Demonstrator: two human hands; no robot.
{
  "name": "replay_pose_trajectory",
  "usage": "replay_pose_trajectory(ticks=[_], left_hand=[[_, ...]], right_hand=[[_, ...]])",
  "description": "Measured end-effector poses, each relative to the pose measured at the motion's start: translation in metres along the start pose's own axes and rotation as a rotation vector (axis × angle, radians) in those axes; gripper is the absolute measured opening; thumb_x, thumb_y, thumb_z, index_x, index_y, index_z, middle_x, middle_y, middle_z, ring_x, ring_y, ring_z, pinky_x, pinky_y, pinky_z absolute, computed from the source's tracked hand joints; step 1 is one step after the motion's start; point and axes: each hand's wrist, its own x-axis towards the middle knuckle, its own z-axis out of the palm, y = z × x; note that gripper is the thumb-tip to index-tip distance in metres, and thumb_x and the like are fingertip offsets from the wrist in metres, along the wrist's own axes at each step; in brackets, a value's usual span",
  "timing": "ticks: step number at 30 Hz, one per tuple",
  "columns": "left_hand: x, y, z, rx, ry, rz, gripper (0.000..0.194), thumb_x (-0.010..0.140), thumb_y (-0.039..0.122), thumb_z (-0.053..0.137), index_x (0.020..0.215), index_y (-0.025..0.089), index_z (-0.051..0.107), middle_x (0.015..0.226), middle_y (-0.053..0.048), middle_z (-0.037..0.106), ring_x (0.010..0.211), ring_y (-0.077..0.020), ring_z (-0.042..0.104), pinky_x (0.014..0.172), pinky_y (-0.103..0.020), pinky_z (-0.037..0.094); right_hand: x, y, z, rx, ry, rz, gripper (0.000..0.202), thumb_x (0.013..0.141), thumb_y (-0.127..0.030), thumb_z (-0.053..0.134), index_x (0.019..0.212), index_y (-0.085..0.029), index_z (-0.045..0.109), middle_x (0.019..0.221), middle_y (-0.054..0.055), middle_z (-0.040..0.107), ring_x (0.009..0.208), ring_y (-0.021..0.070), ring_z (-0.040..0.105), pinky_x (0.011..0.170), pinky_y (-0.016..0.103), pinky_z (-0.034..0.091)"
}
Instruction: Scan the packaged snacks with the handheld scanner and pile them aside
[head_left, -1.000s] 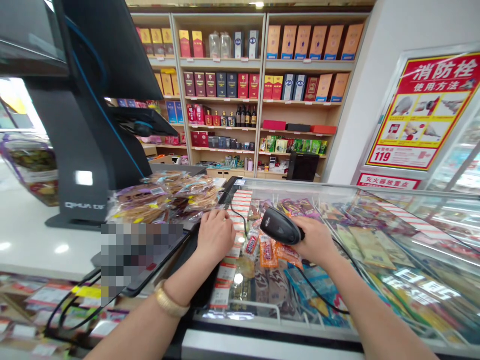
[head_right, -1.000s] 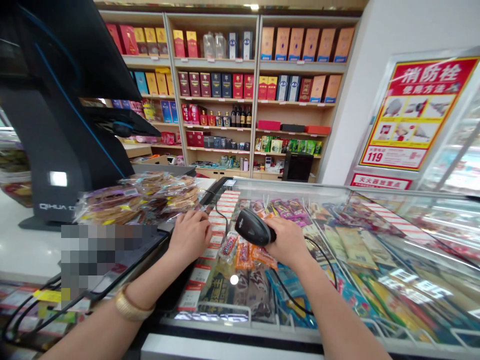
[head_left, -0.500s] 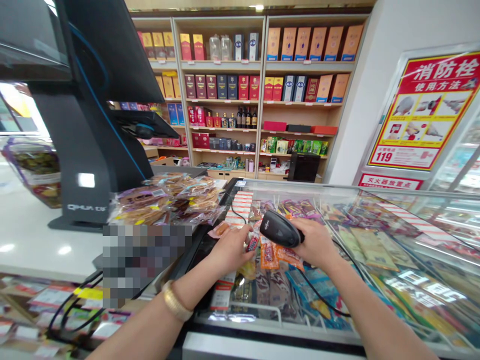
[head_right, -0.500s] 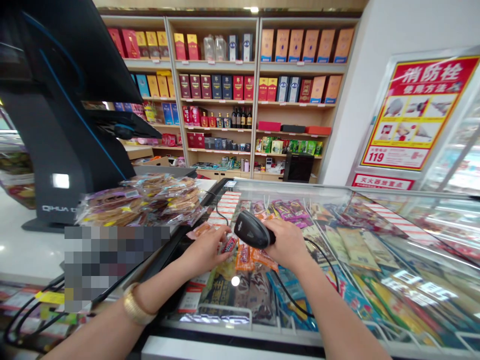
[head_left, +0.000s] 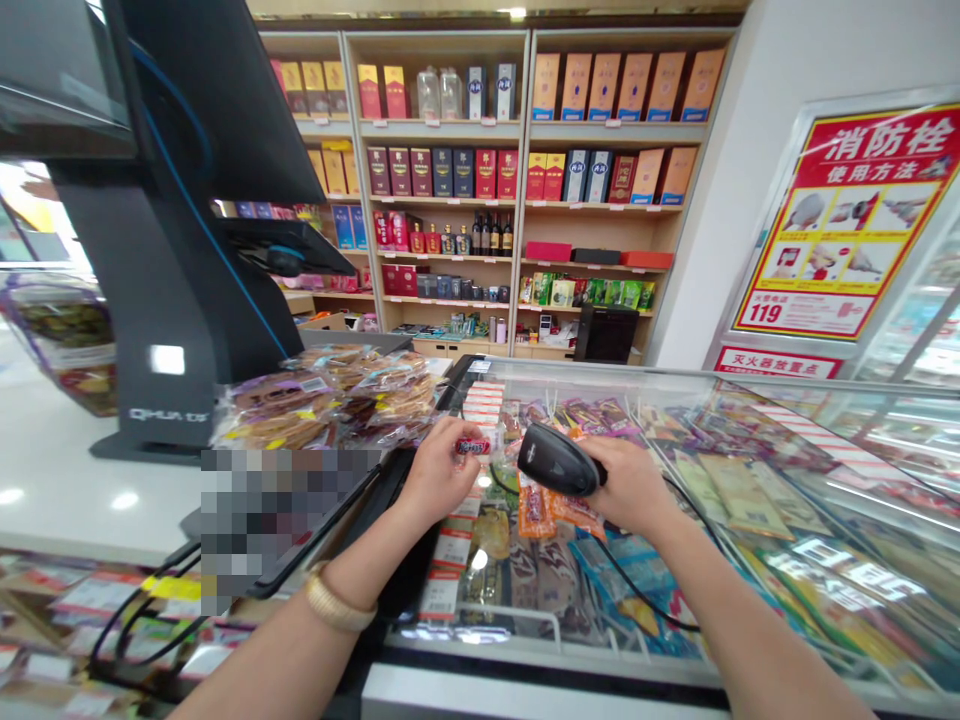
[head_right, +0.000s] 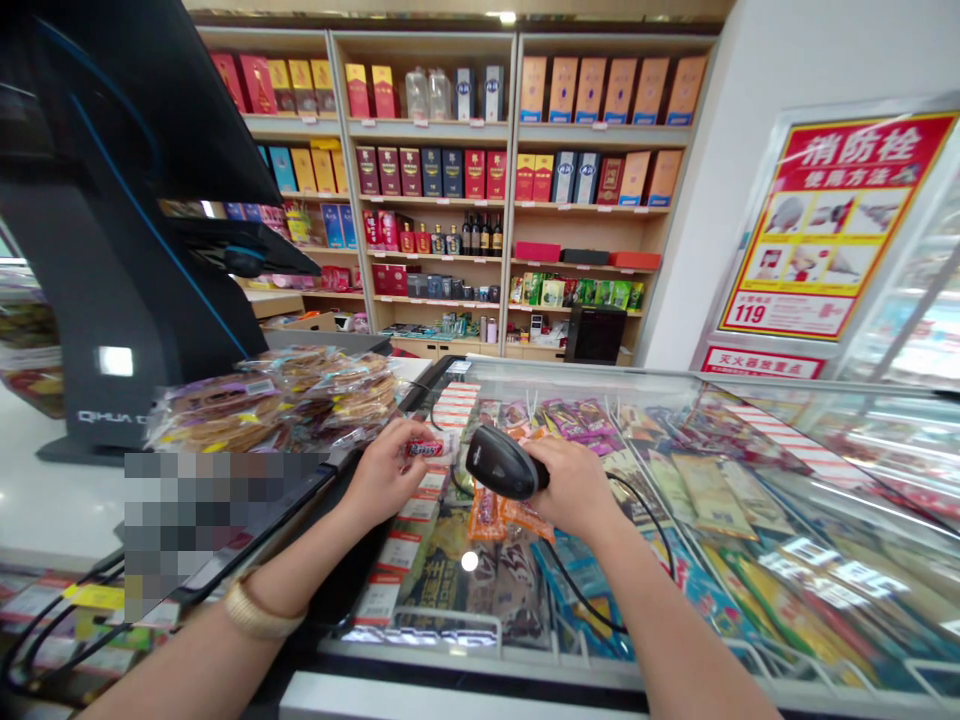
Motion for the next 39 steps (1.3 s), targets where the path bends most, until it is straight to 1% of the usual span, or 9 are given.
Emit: replay_pose_trajectory(ticks=[11,16,20,23,27,30,35,37,39], left_hand=[[0.000,0.006,-0.003,-0.009,0.015,0.057,0.027,0.067,0.004,0.048,0.085,0.020,0.058,0.090,-0.004,0.060,0.092,-0.0189,0.058,0.083,-0.032,0.048],[0.002,0.003,-0.004,0.078,0.067,0.029,0.019,0.072,0.008,0.053,0.086,0.020,0.059,0.089,-0.003,0.060,0.085,-0.0168,0.059,0.078,-0.029,0.048],[0.003,-0.007,-0.010,0.289,0.039,-0.079,0.009,0.077,0.016,0.059,0.085,0.021,0.061,0.090,-0.002,0.060,0.073,-0.0148,0.057,0.068,-0.027,0.047],[0.004,-0.012,-0.017,0.548,-0.063,-0.129,0.005,0.080,0.017,0.058,0.081,0.020,0.062,0.092,-0.005,0.062,0.082,-0.0187,0.059,0.072,-0.030,0.046],[0.003,-0.010,-0.017,0.837,-0.199,-0.140,0.022,0.088,0.017,0.047,0.079,0.016,0.068,0.095,-0.011,0.065,0.094,-0.0266,0.057,0.079,-0.038,0.044],[0.001,-0.005,-0.014,0.924,-0.203,-0.116,0.029,0.090,0.024,0.045,0.079,0.015,0.071,0.096,-0.013,0.065,0.097,-0.0305,0.056,0.080,-0.042,0.042],[-0.002,0.000,-0.013,0.852,-0.139,-0.055,0.020,0.084,0.026,0.054,0.085,0.018,0.072,0.099,-0.013,0.063,0.097,-0.0304,0.055,0.082,-0.043,0.043],[-0.002,0.002,-0.011,0.753,-0.111,0.012,0.020,0.083,0.023,0.055,0.094,0.020,0.071,0.103,-0.012,0.062,0.100,-0.0294,0.055,0.083,-0.043,0.043],[-0.004,0.007,-0.006,0.604,-0.147,0.091,0.024,0.084,0.022,0.053,0.101,0.020,0.069,0.104,-0.011,0.062,0.100,-0.0267,0.056,0.085,-0.040,0.045]], right_hand=[[0.004,-0.012,-0.005,-0.008,-0.098,-0.024,0.016,0.072,-0.026,0.067,0.088,-0.023,0.067,0.084,0.003,0.072,0.078,0.0203,0.066,0.066,0.027,0.043],[0.002,-0.008,-0.005,0.015,-0.079,-0.012,0.022,0.070,-0.025,0.067,0.092,-0.024,0.067,0.089,0.004,0.073,0.080,0.0212,0.066,0.068,0.029,0.045],[0.001,-0.003,-0.003,0.007,-0.029,-0.010,0.024,0.070,-0.021,0.063,0.093,-0.023,0.067,0.095,0.005,0.073,0.086,0.0221,0.067,0.074,0.030,0.048],[0.001,-0.002,-0.002,-0.006,-0.021,-0.012,0.021,0.070,-0.022,0.062,0.090,-0.023,0.068,0.090,0.005,0.073,0.081,0.0222,0.068,0.071,0.030,0.048],[0.002,-0.003,-0.002,-0.021,-0.026,-0.011,0.021,0.070,-0.024,0.062,0.090,-0.023,0.068,0.089,0.005,0.074,0.081,0.0237,0.068,0.070,0.031,0.049],[0.002,-0.002,-0.002,-0.016,-0.015,0.001,0.025,0.070,-0.021,0.062,0.093,-0.023,0.069,0.091,0.005,0.074,0.082,0.0231,0.068,0.070,0.030,0.048],[0.002,0.002,-0.001,0.006,0.004,0.035,0.025,0.073,-0.025,0.063,0.097,-0.023,0.069,0.092,0.006,0.074,0.085,0.0234,0.068,0.073,0.031,0.048],[0.002,0.003,-0.002,0.011,0.015,0.037,0.026,0.073,-0.027,0.064,0.099,-0.022,0.069,0.093,0.006,0.074,0.085,0.0236,0.068,0.072,0.031,0.048],[0.003,0.003,-0.002,0.010,0.025,0.035,0.026,0.074,-0.028,0.064,0.099,-0.022,0.069,0.092,0.007,0.074,0.083,0.0234,0.068,0.071,0.031,0.048]])
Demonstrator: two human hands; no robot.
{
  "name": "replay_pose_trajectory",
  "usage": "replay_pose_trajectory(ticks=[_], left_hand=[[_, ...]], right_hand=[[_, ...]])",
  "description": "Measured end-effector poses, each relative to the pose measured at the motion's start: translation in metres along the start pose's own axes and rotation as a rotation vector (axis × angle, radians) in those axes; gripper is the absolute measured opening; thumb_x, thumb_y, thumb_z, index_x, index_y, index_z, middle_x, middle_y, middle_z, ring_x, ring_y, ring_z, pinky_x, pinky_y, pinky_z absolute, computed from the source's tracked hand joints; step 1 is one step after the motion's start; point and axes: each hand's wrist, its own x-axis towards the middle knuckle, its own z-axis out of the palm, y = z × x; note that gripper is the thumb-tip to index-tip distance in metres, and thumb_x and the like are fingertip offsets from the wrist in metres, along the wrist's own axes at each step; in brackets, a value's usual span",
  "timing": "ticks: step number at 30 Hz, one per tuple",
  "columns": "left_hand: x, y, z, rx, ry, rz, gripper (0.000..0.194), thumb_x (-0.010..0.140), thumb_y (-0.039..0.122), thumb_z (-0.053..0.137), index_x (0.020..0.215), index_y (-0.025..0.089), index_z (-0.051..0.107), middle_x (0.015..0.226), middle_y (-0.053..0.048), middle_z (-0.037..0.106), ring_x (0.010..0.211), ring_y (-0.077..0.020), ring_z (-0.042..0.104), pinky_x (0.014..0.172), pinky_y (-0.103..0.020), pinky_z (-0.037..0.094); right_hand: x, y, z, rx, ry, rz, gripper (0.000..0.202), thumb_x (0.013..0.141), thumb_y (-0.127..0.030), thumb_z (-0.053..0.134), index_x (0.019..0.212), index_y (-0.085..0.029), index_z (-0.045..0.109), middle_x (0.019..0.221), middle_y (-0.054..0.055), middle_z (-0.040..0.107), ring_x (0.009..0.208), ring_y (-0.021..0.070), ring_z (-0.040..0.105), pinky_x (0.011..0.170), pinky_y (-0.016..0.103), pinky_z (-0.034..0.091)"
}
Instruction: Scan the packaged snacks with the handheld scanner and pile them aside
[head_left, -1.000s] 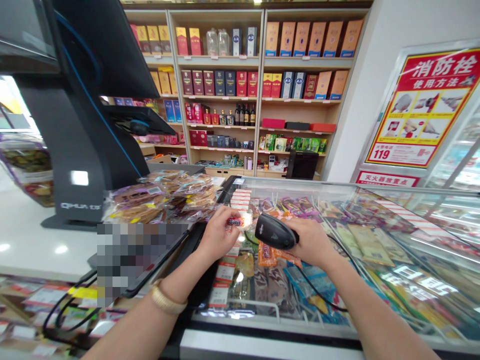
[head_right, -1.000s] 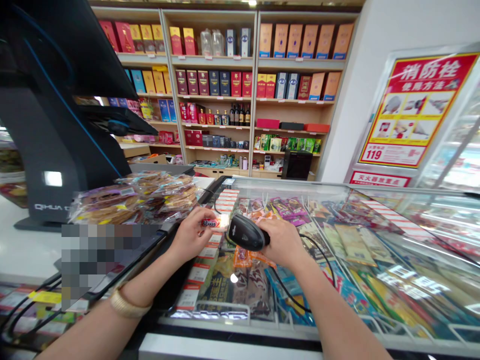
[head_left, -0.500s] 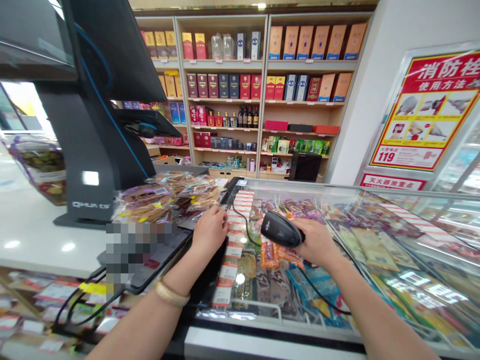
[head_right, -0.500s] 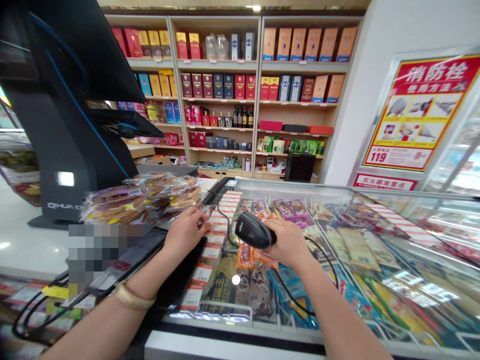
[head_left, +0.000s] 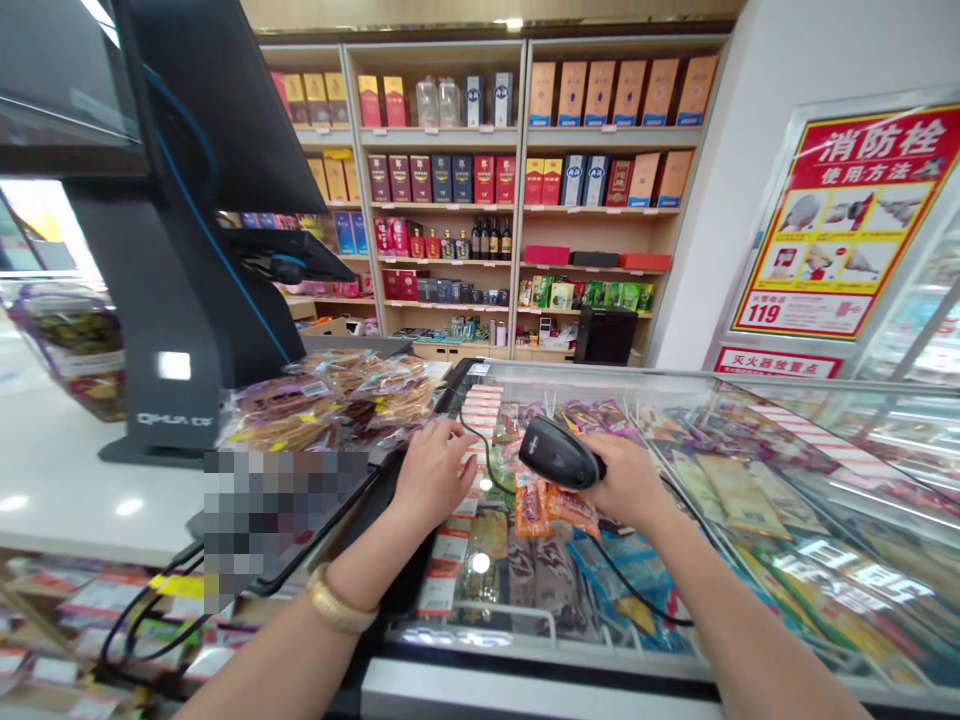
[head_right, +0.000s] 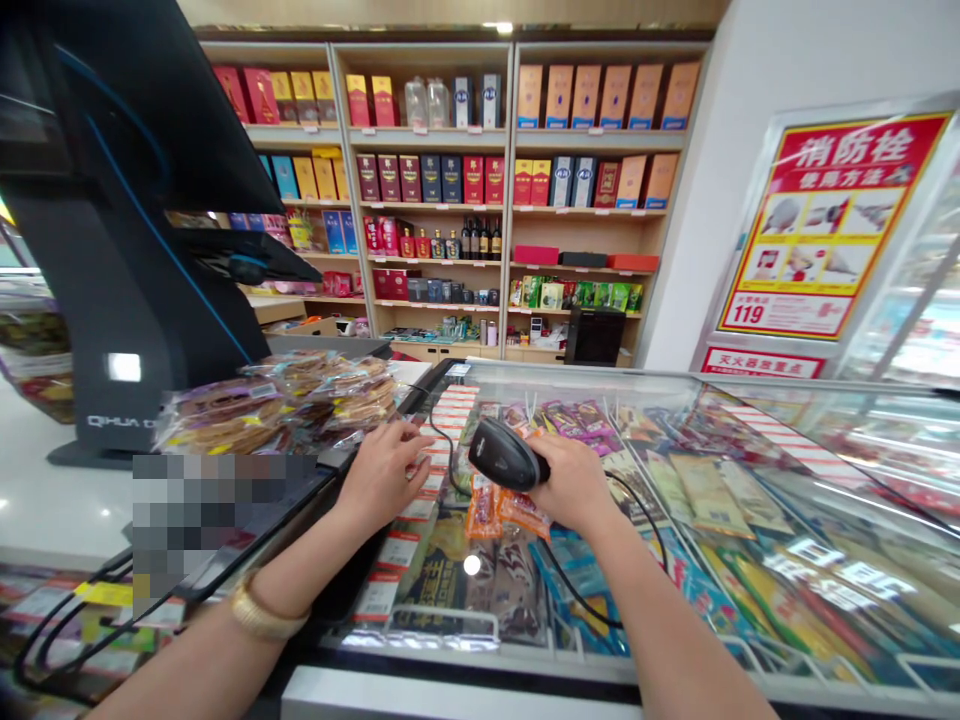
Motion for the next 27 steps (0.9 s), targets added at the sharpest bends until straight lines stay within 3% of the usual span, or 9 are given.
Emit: replay_pose_trajectory(ticks=[4,6,8,12,17,21,27], left_hand=[[-0.009,0.026,0.004,-0.283,-0.275,0.213,0.040,0.084,0.032,0.056,0.123,0.025,0.059,0.103,-0.007,0.063,0.094,-0.0219,0.061,0.083,-0.033,0.048],[-0.015,0.038,0.005,-0.308,-0.417,0.258,0.057,0.081,0.043,0.061,0.135,0.029,0.049,0.107,-0.007,0.061,0.096,-0.0237,0.061,0.084,-0.035,0.049],[-0.019,0.046,0.005,-0.282,-0.483,0.249,0.068,0.078,0.048,0.064,0.140,0.031,0.043,0.113,-0.009,0.059,0.102,-0.0269,0.059,0.089,-0.040,0.048],[-0.021,0.050,0.005,-0.249,-0.515,0.207,0.069,0.080,0.049,0.060,0.143,0.027,0.041,0.118,-0.013,0.056,0.110,-0.0300,0.056,0.096,-0.045,0.045],[-0.022,0.050,0.005,-0.234,-0.510,0.218,0.061,0.079,0.051,0.061,0.135,0.029,0.048,0.113,-0.011,0.055,0.108,-0.0309,0.056,0.093,-0.045,0.047],[-0.023,0.050,0.007,-0.298,-0.477,0.203,0.050,0.080,0.048,0.062,0.125,0.029,0.056,0.108,-0.009,0.053,0.099,-0.0263,0.058,0.088,-0.041,0.049],[-0.023,0.044,0.018,-0.411,-0.415,0.136,0.017,0.078,0.017,0.059,0.093,0.022,0.066,0.110,-0.007,0.051,0.085,-0.0162,0.059,0.080,-0.030,0.050]], right_hand=[[0.000,0.000,0.000,-0.003,0.026,-0.001,0.024,0.071,-0.025,0.065,0.094,-0.021,0.069,0.092,0.007,0.074,0.083,0.0231,0.067,0.072,0.031,0.049],[0.000,0.000,0.001,-0.007,0.037,0.000,0.025,0.069,-0.023,0.065,0.093,-0.021,0.069,0.094,0.007,0.074,0.085,0.0235,0.067,0.074,0.031,0.049],[-0.001,0.001,0.001,-0.004,0.039,-0.002,0.026,0.069,-0.022,0.064,0.094,-0.021,0.069,0.094,0.007,0.074,0.085,0.0234,0.067,0.075,0.031,0.050],[-0.001,0.001,0.002,0.007,0.031,-0.005,0.026,0.069,-0.020,0.061,0.094,-0.022,0.069,0.093,0.006,0.074,0.085,0.0223,0.068,0.074,0.030,0.050],[-0.002,0.002,0.003,-0.013,0.030,-0.013,0.027,0.068,-0.020,0.063,0.094,-0.022,0.070,0.096,0.007,0.074,0.084,0.0220,0.068,0.074,0.030,0.050],[-0.003,0.003,0.004,-0.005,0.036,-0.033,0.027,0.069,-0.020,0.062,0.095,-0.022,0.070,0.096,0.007,0.074,0.085,0.0221,0.068,0.074,0.030,0.051],[-0.003,0.004,0.006,-0.002,0.042,-0.042,0.029,0.070,-0.020,0.061,0.097,-0.021,0.070,0.096,0.007,0.074,0.085,0.0223,0.069,0.074,0.030,0.051]])
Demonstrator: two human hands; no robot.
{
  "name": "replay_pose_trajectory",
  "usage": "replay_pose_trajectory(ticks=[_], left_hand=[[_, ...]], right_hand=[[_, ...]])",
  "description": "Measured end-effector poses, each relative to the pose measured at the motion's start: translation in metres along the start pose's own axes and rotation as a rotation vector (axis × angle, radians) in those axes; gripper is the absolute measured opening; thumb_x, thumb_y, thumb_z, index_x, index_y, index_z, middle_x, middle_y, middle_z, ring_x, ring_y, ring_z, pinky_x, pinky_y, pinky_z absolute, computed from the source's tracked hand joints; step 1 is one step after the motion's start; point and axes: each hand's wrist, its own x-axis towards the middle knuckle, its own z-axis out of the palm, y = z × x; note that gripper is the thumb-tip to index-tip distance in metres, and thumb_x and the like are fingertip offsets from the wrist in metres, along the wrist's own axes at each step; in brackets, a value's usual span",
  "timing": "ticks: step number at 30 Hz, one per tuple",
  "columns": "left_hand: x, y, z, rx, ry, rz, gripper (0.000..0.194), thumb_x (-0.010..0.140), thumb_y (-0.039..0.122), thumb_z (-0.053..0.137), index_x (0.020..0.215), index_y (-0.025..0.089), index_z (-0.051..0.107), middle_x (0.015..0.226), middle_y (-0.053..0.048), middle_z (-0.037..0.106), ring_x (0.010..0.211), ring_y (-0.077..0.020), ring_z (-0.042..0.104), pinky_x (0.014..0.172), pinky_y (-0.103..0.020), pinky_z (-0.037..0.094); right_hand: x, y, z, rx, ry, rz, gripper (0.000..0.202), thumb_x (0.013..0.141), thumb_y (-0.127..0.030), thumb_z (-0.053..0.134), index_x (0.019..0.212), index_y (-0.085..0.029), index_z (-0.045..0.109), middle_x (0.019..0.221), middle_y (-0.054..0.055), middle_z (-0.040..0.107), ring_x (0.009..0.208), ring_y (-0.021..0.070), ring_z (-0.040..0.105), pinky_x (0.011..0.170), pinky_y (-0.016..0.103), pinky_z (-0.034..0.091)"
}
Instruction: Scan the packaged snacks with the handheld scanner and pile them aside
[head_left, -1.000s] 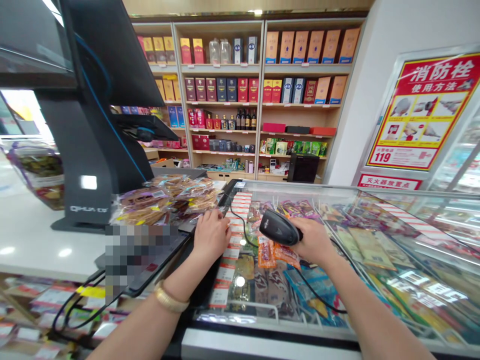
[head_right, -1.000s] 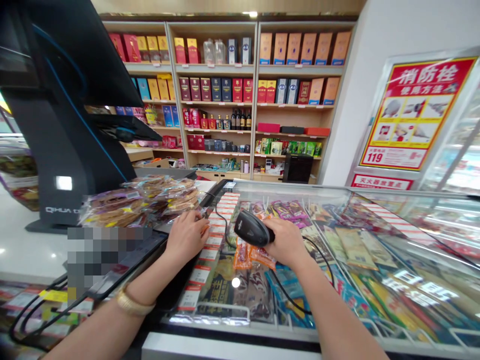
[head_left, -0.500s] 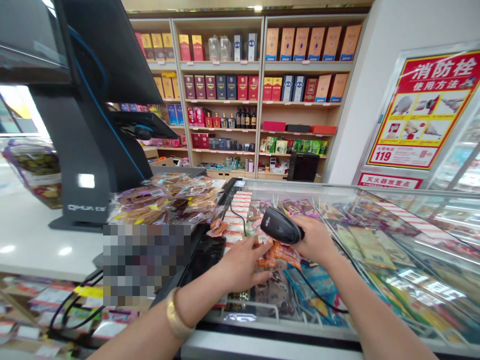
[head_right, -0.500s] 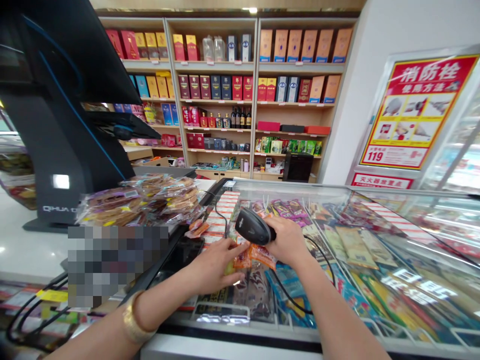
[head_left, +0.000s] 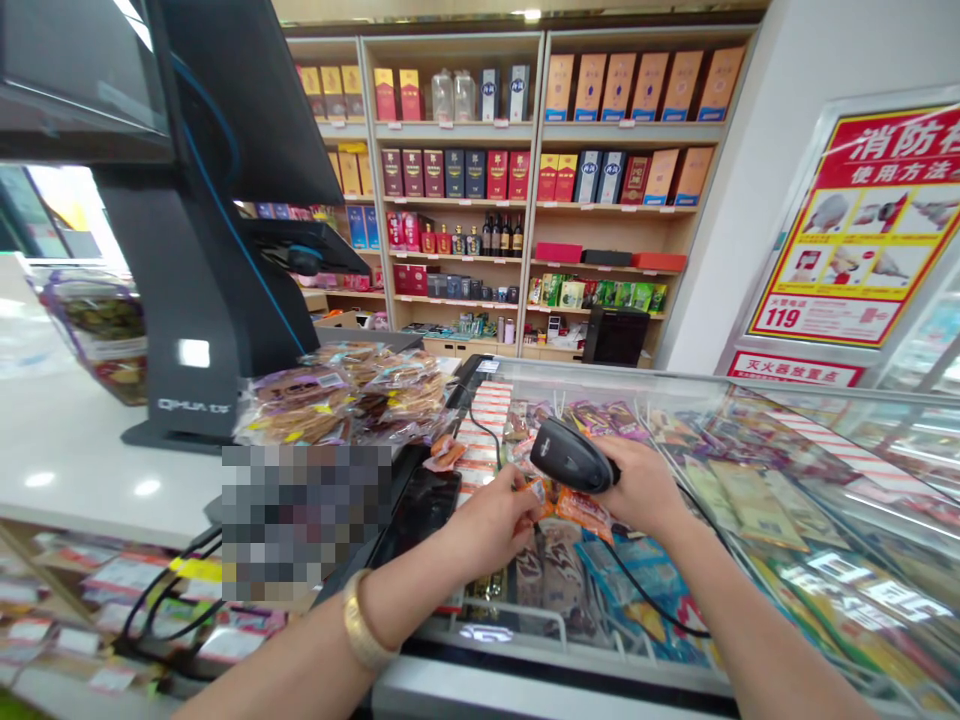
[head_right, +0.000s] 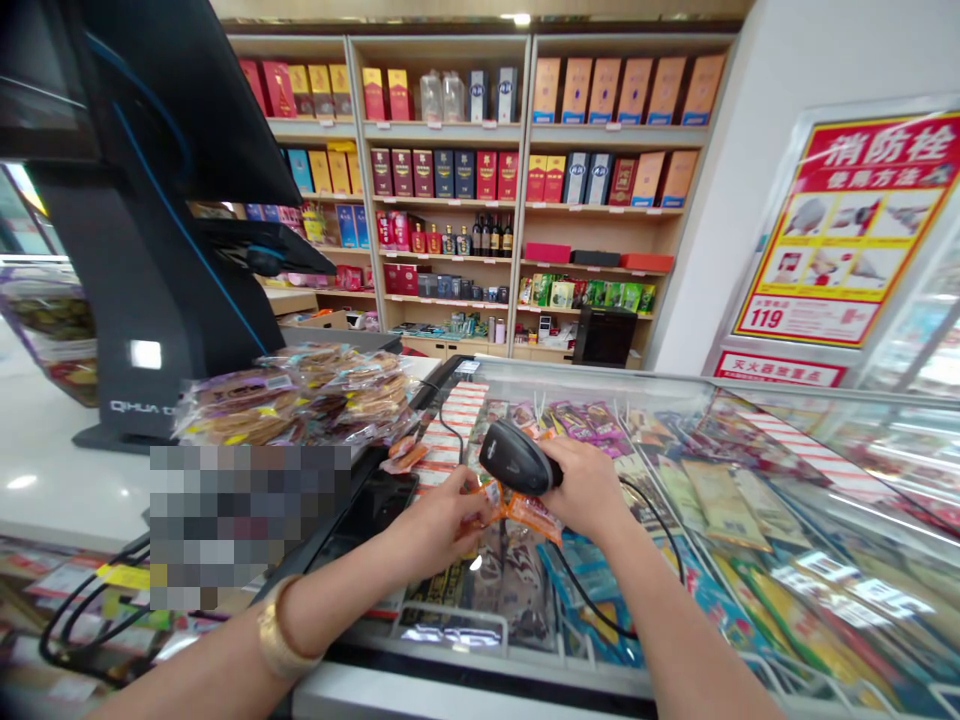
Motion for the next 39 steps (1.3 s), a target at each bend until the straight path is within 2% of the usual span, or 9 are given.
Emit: replay_pose_trajectory(ticks=[2,7,12,16,21,33,39], left_hand=[[0.001,-0.002,0.000,-0.048,0.023,0.013,0.023,0.078,0.009,0.052,0.092,0.021,0.066,0.108,-0.006,0.052,0.088,-0.0157,0.060,0.081,-0.029,0.049],[0.003,-0.010,-0.008,-0.152,0.168,0.007,0.048,0.073,0.004,0.052,0.117,0.022,0.055,0.107,-0.006,0.060,0.102,-0.0205,0.059,0.091,-0.035,0.048],[0.008,-0.027,-0.018,-0.189,0.423,-0.074,0.032,0.075,0.010,0.055,0.106,0.020,0.054,0.103,-0.006,0.066,0.097,-0.0211,0.063,0.087,-0.036,0.050],[0.009,-0.036,-0.027,-0.147,0.540,-0.102,0.032,0.078,0.011,0.054,0.108,0.020,0.054,0.108,-0.006,0.066,0.101,-0.0209,0.062,0.090,-0.036,0.050],[0.008,-0.038,-0.033,-0.111,0.584,-0.100,0.032,0.077,0.010,0.055,0.109,0.019,0.055,0.110,-0.008,0.065,0.104,-0.0206,0.062,0.093,-0.036,0.049],[0.008,-0.036,-0.035,-0.083,0.584,-0.078,0.031,0.078,0.011,0.053,0.108,0.021,0.055,0.107,-0.006,0.064,0.102,-0.0197,0.061,0.092,-0.035,0.048],[0.006,-0.051,-0.050,0.143,0.684,-0.218,0.018,0.078,0.011,0.053,0.091,0.021,0.060,0.098,-0.005,0.063,0.096,-0.0217,0.059,0.083,-0.035,0.047]], right_hand=[[0.000,0.000,0.000,-0.009,-0.008,-0.002,0.030,0.070,-0.020,0.062,0.099,-0.021,0.070,0.096,0.007,0.074,0.086,0.0225,0.069,0.075,0.031,0.051],[0.000,0.000,-0.002,0.000,-0.022,0.012,0.030,0.071,-0.021,0.062,0.100,-0.021,0.070,0.095,0.007,0.074,0.085,0.0221,0.068,0.075,0.031,0.051],[0.001,-0.001,-0.004,-0.004,-0.005,0.021,0.027,0.071,-0.021,0.061,0.096,-0.022,0.070,0.095,0.007,0.074,0.085,0.0223,0.068,0.075,0.031,0.050],[0.002,-0.003,-0.006,0.003,-0.049,0.024,0.029,0.070,-0.020,0.061,0.097,-0.023,0.070,0.095,0.006,0.074,0.086,0.0227,0.068,0.074,0.031,0.050],[0.002,-0.009,-0.007,-0.011,-0.123,0.011,0.030,0.070,-0.019,0.062,0.098,-0.023,0.069,0.099,0.005,0.074,0.089,0.0221,0.068,0.076,0.030,0.050],[0.002,-0.009,-0.006,0.006,-0.127,0.008,0.028,0.070,-0.019,0.062,0.096,-0.023,0.069,0.097,0.005,0.074,0.089,0.0219,0.068,0.076,0.030,0.049],[0.001,-0.004,-0.004,-0.030,-0.066,0.018,0.028,0.071,-0.021,0.062,0.098,-0.022,0.069,0.096,0.007,0.074,0.085,0.0220,0.068,0.074,0.030,0.050]])
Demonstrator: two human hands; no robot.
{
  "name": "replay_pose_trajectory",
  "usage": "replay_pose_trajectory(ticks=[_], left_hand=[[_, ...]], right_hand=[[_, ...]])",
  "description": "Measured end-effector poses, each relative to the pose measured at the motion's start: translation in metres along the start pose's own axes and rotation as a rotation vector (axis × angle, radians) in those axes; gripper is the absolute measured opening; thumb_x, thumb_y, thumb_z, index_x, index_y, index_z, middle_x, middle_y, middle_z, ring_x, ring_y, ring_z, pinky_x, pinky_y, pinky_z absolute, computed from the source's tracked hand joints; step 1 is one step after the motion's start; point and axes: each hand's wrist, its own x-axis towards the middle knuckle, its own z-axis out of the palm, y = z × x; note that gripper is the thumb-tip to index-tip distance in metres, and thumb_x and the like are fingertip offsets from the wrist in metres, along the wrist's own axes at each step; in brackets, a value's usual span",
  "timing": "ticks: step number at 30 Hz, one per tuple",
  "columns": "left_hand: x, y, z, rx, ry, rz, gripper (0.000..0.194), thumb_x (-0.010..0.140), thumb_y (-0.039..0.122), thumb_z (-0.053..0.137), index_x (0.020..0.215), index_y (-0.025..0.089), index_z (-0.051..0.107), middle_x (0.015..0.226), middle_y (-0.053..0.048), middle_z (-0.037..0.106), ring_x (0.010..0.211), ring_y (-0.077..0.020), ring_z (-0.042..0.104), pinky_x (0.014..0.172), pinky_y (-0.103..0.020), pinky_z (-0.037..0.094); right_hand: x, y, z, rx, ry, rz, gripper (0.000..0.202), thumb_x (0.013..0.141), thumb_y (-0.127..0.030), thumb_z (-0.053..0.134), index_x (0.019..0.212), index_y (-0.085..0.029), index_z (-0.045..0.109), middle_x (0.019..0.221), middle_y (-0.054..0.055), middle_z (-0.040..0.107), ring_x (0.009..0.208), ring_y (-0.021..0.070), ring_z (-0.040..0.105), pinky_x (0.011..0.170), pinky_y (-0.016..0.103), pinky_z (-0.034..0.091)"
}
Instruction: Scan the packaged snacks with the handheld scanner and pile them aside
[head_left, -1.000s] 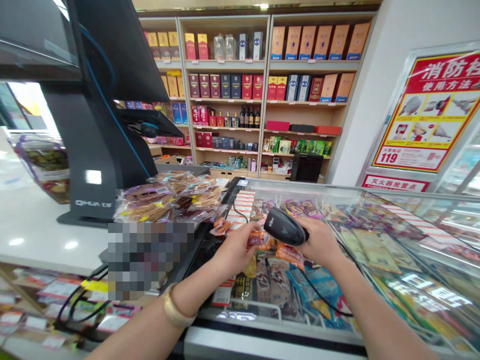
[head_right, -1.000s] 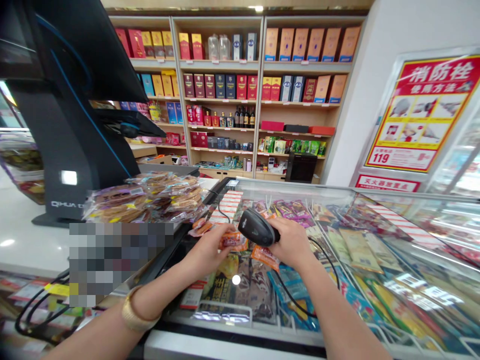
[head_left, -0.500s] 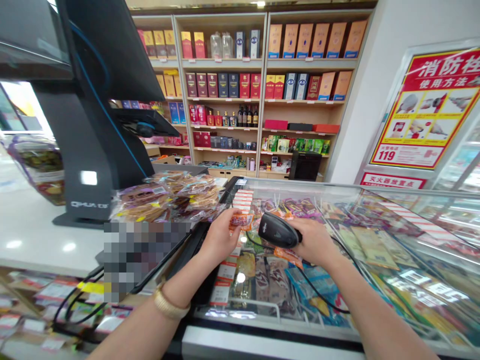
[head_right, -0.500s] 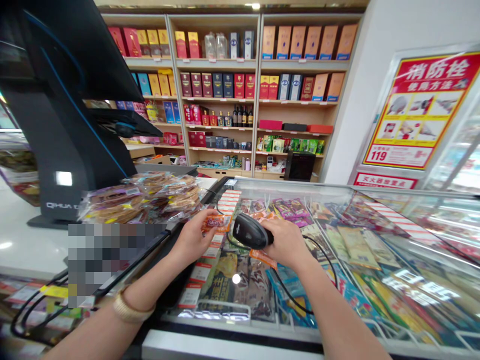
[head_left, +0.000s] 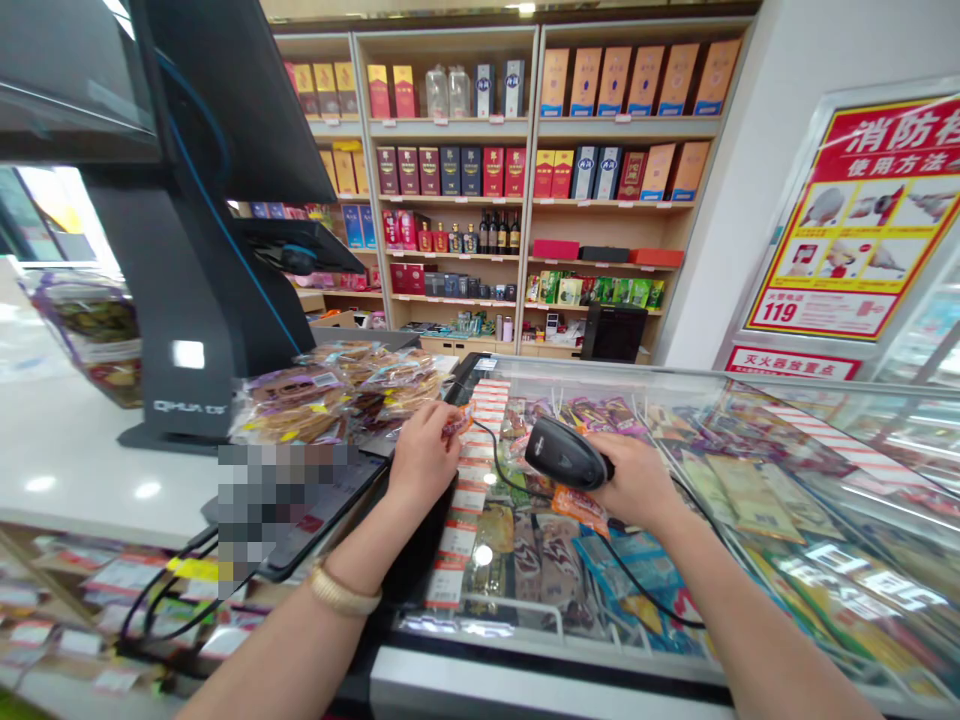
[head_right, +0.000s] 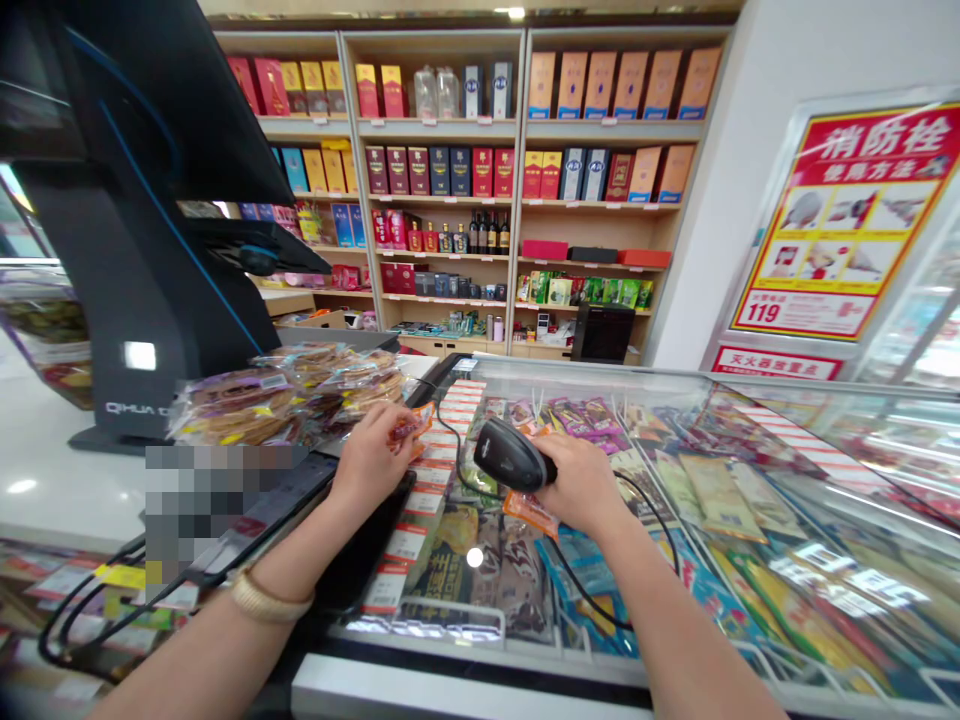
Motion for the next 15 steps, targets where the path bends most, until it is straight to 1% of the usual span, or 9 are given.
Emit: replay_pose_trajectory(ticks=[1,3,6,8,11,15], left_hand=[[0.001,-0.004,-0.001,0.065,-0.008,-0.001,0.015,0.078,0.012,0.054,0.088,0.021,0.062,0.098,-0.006,0.064,0.096,-0.0229,0.059,0.082,-0.037,0.046],[0.003,-0.009,-0.002,0.188,-0.067,0.011,0.013,0.080,0.014,0.053,0.082,0.020,0.065,0.099,-0.007,0.065,0.097,-0.0253,0.058,0.081,-0.039,0.045],[0.001,-0.008,-0.003,0.332,-0.153,0.036,0.020,0.083,0.016,0.050,0.077,0.020,0.068,0.105,-0.009,0.066,0.100,-0.0287,0.057,0.080,-0.043,0.042],[-0.001,-0.004,-0.003,0.381,-0.147,0.044,0.023,0.084,0.018,0.049,0.077,0.020,0.070,0.108,-0.010,0.066,0.102,-0.0310,0.056,0.083,-0.047,0.041],[-0.004,0.002,-0.003,0.385,-0.112,0.047,0.023,0.083,0.019,0.050,0.078,0.020,0.073,0.114,-0.012,0.065,0.108,-0.0335,0.052,0.087,-0.051,0.038],[-0.006,0.005,-0.002,0.411,-0.093,0.060,0.021,0.082,0.020,0.052,0.081,0.021,0.073,0.118,-0.012,0.063,0.114,-0.0334,0.049,0.090,-0.050,0.038]], right_hand=[[0.000,0.000,0.000,-0.004,0.005,0.001,0.028,0.071,-0.022,0.062,0.098,-0.022,0.070,0.096,0.007,0.074,0.084,0.0220,0.068,0.074,0.030,0.050],[0.000,0.001,0.000,-0.005,0.009,0.003,0.027,0.072,-0.023,0.062,0.097,-0.023,0.070,0.096,0.007,0.074,0.084,0.0222,0.068,0.073,0.030,0.050],[0.000,0.001,0.000,0.008,0.024,0.007,0.028,0.071,-0.024,0.062,0.099,-0.023,0.070,0.097,0.007,0.074,0.086,0.0229,0.068,0.074,0.031,0.050],[0.000,0.002,0.001,0.018,0.039,0.010,0.029,0.071,-0.025,0.062,0.099,-0.022,0.070,0.097,0.007,0.074,0.088,0.0231,0.069,0.075,0.031,0.050],[0.001,0.003,0.000,0.022,0.052,0.020,0.026,0.071,-0.027,0.063,0.096,-0.022,0.070,0.096,0.007,0.074,0.087,0.0231,0.068,0.074,0.031,0.050],[0.001,0.005,0.000,0.025,0.059,0.055,0.020,0.070,-0.024,0.063,0.089,-0.022,0.070,0.086,0.005,0.074,0.080,0.0217,0.067,0.072,0.030,0.049]])
